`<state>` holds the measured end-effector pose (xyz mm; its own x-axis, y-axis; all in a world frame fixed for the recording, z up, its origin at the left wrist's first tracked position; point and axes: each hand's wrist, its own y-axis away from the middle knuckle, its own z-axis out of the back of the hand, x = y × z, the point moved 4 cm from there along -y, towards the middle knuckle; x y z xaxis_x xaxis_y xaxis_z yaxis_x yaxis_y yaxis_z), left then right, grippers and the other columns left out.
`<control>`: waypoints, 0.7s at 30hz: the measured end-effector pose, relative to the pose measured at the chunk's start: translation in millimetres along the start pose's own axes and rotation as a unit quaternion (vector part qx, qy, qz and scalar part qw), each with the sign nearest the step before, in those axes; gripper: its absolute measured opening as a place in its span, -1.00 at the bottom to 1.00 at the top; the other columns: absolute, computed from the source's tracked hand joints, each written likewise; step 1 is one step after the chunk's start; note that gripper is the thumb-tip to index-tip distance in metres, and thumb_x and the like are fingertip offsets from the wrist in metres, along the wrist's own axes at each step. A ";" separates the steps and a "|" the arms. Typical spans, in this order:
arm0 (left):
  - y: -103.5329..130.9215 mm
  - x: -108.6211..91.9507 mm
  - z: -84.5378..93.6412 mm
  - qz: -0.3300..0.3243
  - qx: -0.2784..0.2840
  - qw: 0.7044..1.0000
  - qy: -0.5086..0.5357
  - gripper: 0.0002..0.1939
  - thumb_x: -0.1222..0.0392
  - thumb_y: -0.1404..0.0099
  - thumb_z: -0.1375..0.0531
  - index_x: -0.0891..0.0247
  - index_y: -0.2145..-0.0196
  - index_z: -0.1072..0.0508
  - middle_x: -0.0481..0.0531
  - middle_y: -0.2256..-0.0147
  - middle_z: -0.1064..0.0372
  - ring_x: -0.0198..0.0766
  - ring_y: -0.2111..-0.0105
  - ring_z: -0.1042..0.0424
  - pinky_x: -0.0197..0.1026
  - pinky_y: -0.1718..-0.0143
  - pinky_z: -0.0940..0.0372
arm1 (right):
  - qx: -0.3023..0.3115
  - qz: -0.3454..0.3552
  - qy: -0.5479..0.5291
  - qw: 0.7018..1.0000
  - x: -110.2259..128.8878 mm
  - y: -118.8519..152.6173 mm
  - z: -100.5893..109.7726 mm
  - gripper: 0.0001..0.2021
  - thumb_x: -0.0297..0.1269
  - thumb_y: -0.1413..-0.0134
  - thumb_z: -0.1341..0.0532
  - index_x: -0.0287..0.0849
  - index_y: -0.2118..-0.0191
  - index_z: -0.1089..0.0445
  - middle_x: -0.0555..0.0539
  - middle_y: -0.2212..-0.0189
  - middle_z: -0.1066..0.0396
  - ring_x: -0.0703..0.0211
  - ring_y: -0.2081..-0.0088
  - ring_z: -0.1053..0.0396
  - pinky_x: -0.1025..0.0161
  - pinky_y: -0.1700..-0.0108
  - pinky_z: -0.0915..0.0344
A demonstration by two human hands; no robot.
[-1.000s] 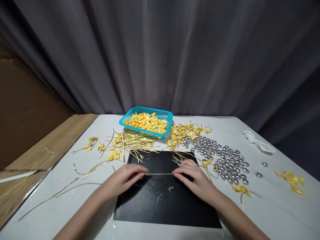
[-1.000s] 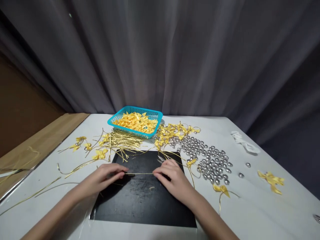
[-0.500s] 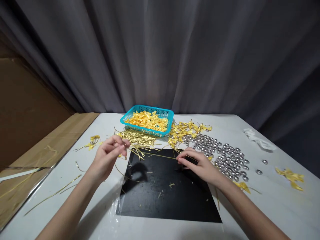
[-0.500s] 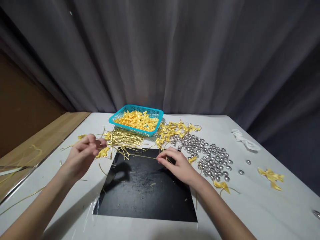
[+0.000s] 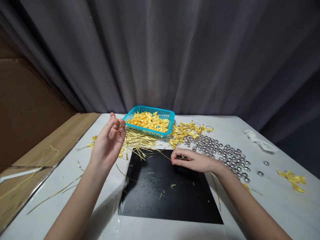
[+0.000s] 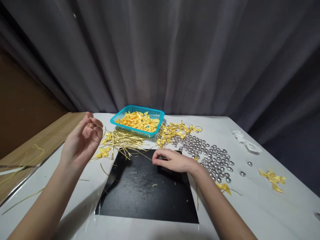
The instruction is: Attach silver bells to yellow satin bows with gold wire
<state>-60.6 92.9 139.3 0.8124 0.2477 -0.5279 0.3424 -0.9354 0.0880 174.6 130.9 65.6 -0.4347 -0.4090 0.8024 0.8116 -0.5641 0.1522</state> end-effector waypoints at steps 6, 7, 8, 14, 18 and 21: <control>-8.8 -17.1 11.3 -0.034 -0.019 0.999 -0.009 -0.78 0.42 -0.35 0.04 0.31 0.37 -0.35 -0.10 0.58 -0.37 -0.48 0.51 -0.45 -0.52 0.50 -0.33 | -0.005 -0.013 0.013 1.000 -14.4 0.9 -2.2 -0.71 -0.11 -0.12 -0.10 -0.27 0.35 -0.35 -0.08 0.38 -0.35 0.24 0.33 -0.30 0.29 0.26 -0.25; -7.9 -16.9 11.4 -0.043 -0.012 0.998 -0.037 -0.83 0.44 -0.31 -0.01 0.30 0.35 -0.35 -0.12 0.58 -0.37 -0.48 0.54 -0.44 -0.52 0.52 -0.32 | -0.016 -0.014 0.017 1.000 -12.8 1.3 -0.9 -0.73 -0.13 -0.10 -0.12 -0.27 0.37 -0.36 -0.07 0.39 -0.36 0.24 0.34 -0.31 0.29 0.27 -0.24; -6.0 -15.1 10.7 -0.049 0.000 0.996 -0.075 -0.86 0.46 -0.26 -0.06 0.29 0.32 -0.35 -0.14 0.59 -0.37 -0.49 0.56 -0.42 -0.51 0.55 -0.30 | -0.036 -0.014 0.021 0.999 -9.0 1.5 1.3 -0.76 -0.15 -0.09 -0.14 -0.26 0.37 -0.37 -0.07 0.39 -0.37 0.23 0.34 -0.31 0.29 0.26 -0.24; 18.5 19.4 4.3 0.041 0.082 0.921 -0.379 -0.61 0.26 -0.05 -0.34 0.27 0.16 -0.33 -0.13 0.58 -0.42 -0.45 0.56 -0.34 -0.45 0.56 -0.18 | -0.240 0.031 0.023 0.970 54.9 -3.5 15.7 -0.81 -0.19 -0.16 -0.10 -0.19 0.26 -0.37 -0.03 0.31 -0.38 0.30 0.29 -0.29 0.35 0.28 -0.20; 31.9 35.6 1.0 0.099 0.144 0.872 -0.456 -0.63 0.19 -0.10 -0.30 0.25 0.15 -0.29 -0.09 0.54 -0.47 -0.38 0.46 -0.39 -0.35 0.33 -0.20 | -0.296 0.121 0.011 0.947 94.1 -7.0 11.8 -0.85 -0.22 -0.05 -0.23 -0.17 0.29 -0.39 0.05 0.36 -0.37 0.41 0.50 -0.20 0.40 0.44 -0.17; 34.5 39.5 0.1 0.125 0.152 0.868 -0.457 -0.64 0.15 -0.10 -0.29 0.23 0.17 -0.27 -0.10 0.54 -0.47 -0.33 0.44 -0.40 -0.27 0.24 -0.19 | -0.279 0.149 0.041 0.948 100.7 -6.8 5.3 -0.81 -0.22 -0.01 -0.28 -0.15 0.24 -0.38 0.07 0.35 -0.35 0.44 0.55 -0.11 0.40 0.50 -0.12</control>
<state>-16.7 70.3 121.4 0.0829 -0.1457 -0.9858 -0.0431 -0.9889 0.1425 127.4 97.3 148.4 -0.2672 -0.6510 0.7105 0.5796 -0.6976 -0.4213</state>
